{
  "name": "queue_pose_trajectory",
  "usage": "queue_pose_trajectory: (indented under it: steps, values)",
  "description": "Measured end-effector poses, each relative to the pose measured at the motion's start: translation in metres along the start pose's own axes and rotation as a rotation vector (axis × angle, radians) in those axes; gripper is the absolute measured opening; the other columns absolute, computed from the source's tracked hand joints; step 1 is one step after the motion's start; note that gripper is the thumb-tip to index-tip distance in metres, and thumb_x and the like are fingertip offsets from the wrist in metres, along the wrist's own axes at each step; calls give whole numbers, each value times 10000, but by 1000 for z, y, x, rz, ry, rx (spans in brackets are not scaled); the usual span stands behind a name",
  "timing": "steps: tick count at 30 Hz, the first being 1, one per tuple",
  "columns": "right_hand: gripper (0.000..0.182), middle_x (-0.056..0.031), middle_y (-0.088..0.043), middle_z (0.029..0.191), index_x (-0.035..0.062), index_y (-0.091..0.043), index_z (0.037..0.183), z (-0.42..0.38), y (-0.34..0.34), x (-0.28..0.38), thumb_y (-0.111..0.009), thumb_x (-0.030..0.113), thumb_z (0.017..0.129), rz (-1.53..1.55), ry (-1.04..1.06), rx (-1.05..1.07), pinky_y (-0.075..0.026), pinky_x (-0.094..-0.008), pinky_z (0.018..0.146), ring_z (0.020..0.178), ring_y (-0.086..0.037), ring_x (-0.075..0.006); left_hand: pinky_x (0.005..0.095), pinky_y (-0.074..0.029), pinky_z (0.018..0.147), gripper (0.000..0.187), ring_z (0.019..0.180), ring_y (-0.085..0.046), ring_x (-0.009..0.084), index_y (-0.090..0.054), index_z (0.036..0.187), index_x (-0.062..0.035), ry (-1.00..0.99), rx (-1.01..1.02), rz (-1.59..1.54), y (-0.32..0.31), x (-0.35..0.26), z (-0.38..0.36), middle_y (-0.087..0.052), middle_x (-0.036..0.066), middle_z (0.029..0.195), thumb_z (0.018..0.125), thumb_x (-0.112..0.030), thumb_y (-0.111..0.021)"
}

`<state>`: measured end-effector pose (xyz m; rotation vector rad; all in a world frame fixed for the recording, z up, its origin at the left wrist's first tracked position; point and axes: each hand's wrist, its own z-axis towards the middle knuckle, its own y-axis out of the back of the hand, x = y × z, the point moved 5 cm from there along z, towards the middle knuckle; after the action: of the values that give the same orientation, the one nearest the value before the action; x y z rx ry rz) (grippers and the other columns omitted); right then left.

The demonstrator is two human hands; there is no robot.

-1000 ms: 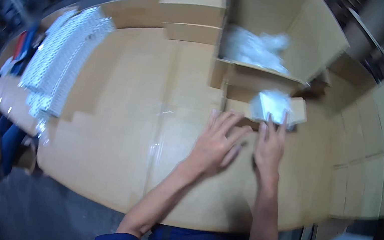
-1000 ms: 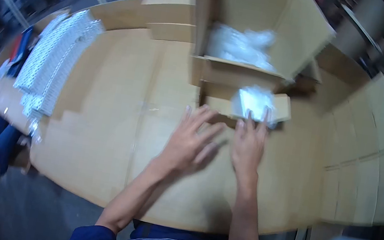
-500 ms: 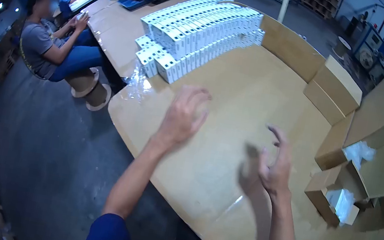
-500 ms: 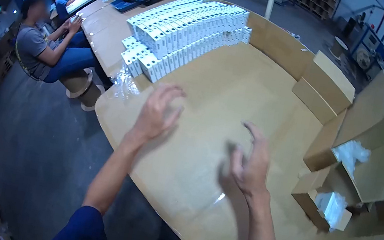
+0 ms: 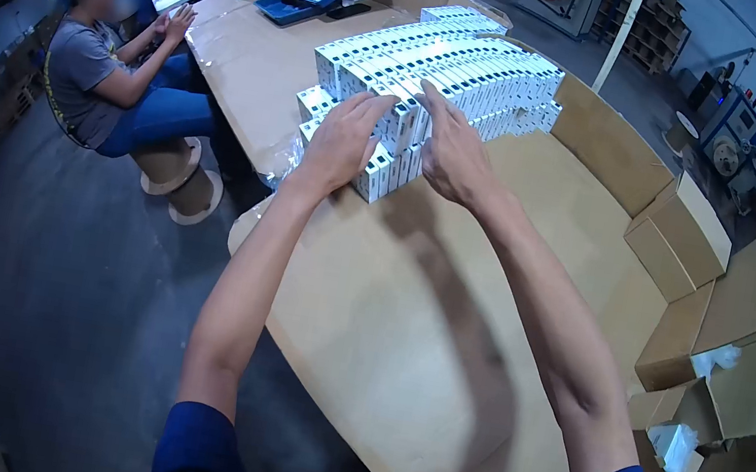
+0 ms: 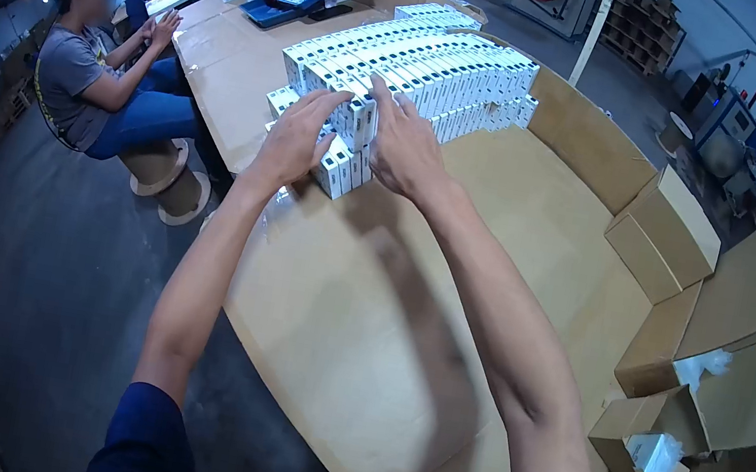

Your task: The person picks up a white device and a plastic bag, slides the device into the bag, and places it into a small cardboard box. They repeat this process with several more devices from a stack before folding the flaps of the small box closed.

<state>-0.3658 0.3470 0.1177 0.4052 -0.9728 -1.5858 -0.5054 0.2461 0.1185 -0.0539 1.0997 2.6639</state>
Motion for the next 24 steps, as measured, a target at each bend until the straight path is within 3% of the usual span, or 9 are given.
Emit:
queue_pose_trajectory:
  steps: [5, 14, 24]
  values:
    - [920, -230, -631, 1368, 3, -207, 1606, 14, -18, -14, -660, 27, 806, -189, 15, 98, -475, -518, 1022, 1377, -499, -414, 459, -478, 1054, 543, 1225, -594, 350, -598, 1370, -99, 14, 14, -9, 5, 7, 3, -640, 142, 1277, 851, 29, -700]
    - [908, -218, -650, 1318, 3, -243, 1592, 17, -16, -9, -701, 53, 811, -151, -49, 185, -472, -524, 1048, 1360, -512, -406, 442, -503, 1013, 396, 1192, -612, 293, -726, 1195, -161, -42, 27, 109, 4, 19, 7, -640, 74, 1217, 825, -36, -786]
    - [774, -202, -528, 1473, 27, -337, 1555, 19, -13, 7, -676, 69, 860, -96, -42, 103, -471, -519, 1058, 1380, -488, -368, 461, -504, 1017, 376, 1171, -624, 328, -727, 1167, -132, 28, 17, 65, 26, 11, -2, -641, 84, 1226, 817, -10, -784]
